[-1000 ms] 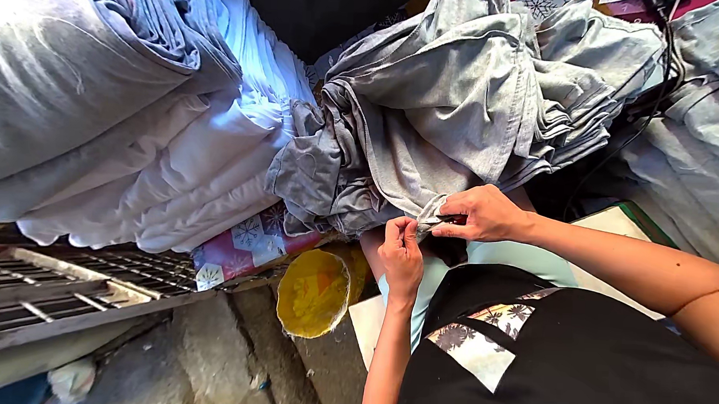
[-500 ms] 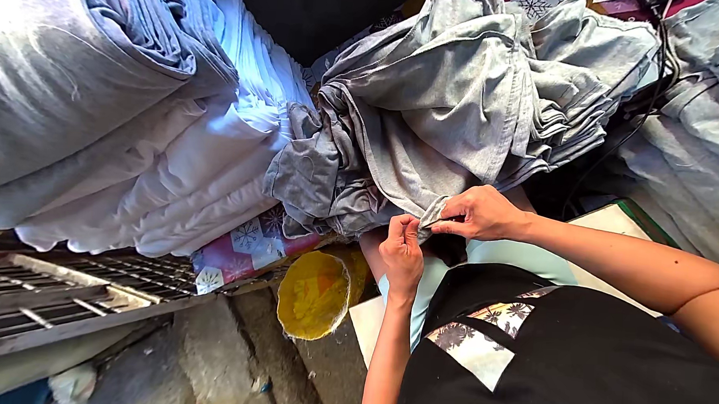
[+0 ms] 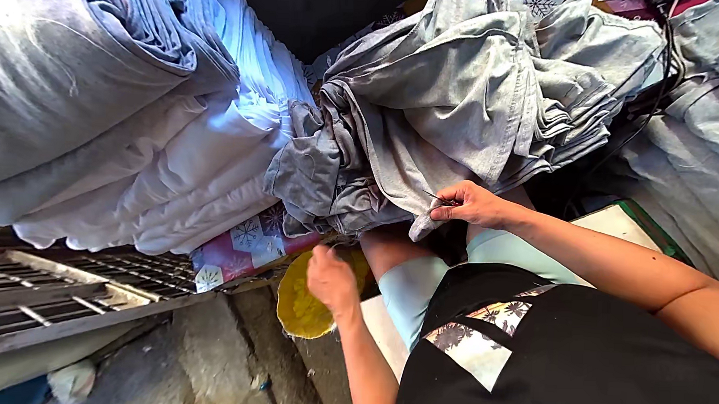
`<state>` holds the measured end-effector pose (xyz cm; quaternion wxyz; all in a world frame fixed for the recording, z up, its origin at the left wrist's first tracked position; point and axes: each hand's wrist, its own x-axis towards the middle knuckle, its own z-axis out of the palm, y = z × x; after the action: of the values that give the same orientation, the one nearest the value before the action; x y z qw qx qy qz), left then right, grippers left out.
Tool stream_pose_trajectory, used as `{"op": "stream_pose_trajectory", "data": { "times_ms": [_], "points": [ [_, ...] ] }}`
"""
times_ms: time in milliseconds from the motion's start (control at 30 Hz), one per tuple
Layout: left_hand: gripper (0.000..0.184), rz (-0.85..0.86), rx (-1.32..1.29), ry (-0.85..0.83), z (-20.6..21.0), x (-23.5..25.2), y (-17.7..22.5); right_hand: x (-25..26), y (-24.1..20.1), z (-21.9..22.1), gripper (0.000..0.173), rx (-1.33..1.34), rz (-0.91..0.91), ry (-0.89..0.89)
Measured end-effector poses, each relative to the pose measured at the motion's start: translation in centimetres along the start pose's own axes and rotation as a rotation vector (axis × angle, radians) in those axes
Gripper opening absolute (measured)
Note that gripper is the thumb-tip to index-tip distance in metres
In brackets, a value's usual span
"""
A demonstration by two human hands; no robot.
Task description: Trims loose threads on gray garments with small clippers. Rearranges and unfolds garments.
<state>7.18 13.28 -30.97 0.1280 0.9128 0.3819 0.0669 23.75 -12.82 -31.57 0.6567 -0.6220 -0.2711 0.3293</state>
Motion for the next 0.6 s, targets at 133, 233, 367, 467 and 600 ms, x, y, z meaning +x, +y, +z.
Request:
{"op": "stream_pose_trajectory", "data": {
  "times_ms": [133,233,367,467,600],
  "points": [
    [0.031,-0.02,-0.139,-0.101,0.0,0.2,-1.1,-0.1,0.1,0.4,0.012,0.058,0.028,0.036],
    [0.033,0.231,-0.912,-0.276,2.3,-1.8,3.6,0.0,0.2,0.9,0.012,0.118,0.051,0.024],
    [0.031,0.205,-1.421,-0.594,2.6,-3.1,8.1,0.2,-0.1,0.8,0.005,0.029,0.008,-0.02],
    [0.028,0.356,-1.12,-0.314,1.8,-2.6,7.6,-0.4,0.6,-0.9,0.013,-0.645,-0.17,0.082],
    [0.016,0.47,-0.553,0.234,2.9,-3.0,7.1,-2.1,1.1,0.3,0.009,-1.05,-0.504,0.402]
  ]
}}
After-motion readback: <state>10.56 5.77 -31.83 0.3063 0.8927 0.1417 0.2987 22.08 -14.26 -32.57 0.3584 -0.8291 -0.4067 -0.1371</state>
